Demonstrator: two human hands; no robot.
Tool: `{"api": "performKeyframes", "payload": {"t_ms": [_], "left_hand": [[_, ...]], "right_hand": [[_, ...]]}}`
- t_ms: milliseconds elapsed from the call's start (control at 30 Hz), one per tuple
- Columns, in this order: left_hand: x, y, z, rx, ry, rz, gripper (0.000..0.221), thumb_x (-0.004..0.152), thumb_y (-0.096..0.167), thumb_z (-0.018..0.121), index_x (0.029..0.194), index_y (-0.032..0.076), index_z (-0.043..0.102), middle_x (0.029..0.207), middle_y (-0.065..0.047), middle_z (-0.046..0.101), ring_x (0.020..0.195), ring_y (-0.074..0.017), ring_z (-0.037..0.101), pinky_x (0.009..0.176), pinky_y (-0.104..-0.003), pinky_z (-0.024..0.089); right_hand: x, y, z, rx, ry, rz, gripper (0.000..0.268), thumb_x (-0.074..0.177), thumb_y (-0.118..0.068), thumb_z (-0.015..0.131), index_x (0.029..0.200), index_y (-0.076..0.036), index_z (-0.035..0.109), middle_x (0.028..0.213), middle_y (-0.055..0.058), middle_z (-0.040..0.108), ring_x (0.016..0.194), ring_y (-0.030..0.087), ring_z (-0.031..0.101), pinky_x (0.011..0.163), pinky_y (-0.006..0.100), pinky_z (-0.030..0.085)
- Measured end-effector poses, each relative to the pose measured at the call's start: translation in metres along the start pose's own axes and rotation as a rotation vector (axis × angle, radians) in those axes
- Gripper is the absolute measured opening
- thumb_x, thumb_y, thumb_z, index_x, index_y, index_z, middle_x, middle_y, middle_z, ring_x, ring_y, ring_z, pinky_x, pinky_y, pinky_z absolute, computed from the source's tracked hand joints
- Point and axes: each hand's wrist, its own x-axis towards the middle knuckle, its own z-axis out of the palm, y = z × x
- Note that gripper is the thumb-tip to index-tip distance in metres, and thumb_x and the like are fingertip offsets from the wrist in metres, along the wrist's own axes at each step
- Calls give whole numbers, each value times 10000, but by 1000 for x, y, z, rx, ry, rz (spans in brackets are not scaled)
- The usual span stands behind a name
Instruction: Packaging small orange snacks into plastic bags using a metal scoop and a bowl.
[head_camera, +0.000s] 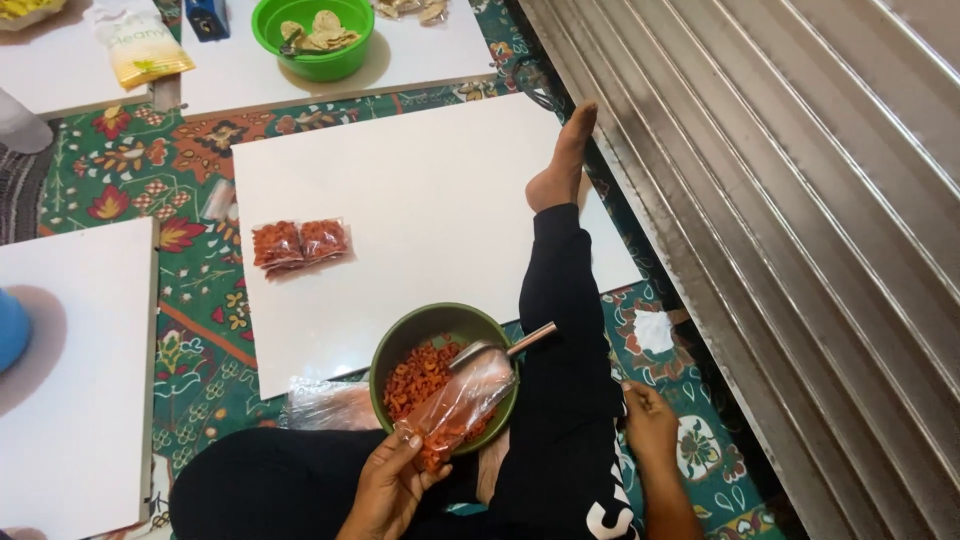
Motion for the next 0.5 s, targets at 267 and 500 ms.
{"api": "performKeyframes", "payload": {"t_ms": [267, 500], "left_hand": [[1, -1, -3, -2, -12, -8, 356, 990, 36, 512, 1292, -149, 550, 1073, -304, 664, 837, -299, 658, 758, -451, 599], [2, -1, -5, -15, -27, 5, 347, 981, 31, 524, 1287, -132, 538, 1060, -287, 660, 837, -288, 656, 756, -432, 594]], "right_hand": [[1, -13, -5, 55, -63, -90, 1099, 811, 331, 397, 1670, -136, -104, 1762, 119, -45, 1662, 264, 32, 1401, 400, 49], [-273, 40, -197, -92, -367, 300, 832, 894, 107, 435, 1589, -241, 137, 1604, 73, 199, 1451, 298, 259, 1224, 455, 222]]}}
